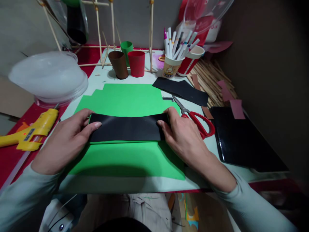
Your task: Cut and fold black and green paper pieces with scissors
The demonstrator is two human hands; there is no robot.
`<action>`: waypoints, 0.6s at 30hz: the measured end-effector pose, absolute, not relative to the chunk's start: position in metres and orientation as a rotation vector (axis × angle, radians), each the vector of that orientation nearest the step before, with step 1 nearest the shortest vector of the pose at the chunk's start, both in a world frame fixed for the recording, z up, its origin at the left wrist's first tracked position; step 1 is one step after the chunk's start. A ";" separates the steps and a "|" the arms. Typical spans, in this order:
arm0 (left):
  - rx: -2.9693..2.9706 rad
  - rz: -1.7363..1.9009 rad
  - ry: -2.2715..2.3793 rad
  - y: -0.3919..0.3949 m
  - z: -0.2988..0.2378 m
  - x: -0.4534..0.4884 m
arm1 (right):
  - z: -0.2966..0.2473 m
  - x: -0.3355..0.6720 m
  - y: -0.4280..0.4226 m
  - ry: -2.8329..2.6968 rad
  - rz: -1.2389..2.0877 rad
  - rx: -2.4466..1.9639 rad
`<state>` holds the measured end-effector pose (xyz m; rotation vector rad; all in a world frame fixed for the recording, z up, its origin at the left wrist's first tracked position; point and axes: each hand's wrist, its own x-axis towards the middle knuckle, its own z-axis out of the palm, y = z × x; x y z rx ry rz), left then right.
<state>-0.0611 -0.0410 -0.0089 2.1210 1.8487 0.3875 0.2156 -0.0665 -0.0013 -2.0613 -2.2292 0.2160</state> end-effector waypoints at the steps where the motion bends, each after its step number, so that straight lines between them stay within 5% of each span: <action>1: 2.124 0.400 1.827 -0.042 -0.009 -0.061 | -0.001 0.214 -0.067 -2.243 0.189 -2.081; 18: 2.083 0.298 1.985 -0.056 -0.001 -0.047 | -0.016 0.207 -0.073 -2.353 -0.218 -2.056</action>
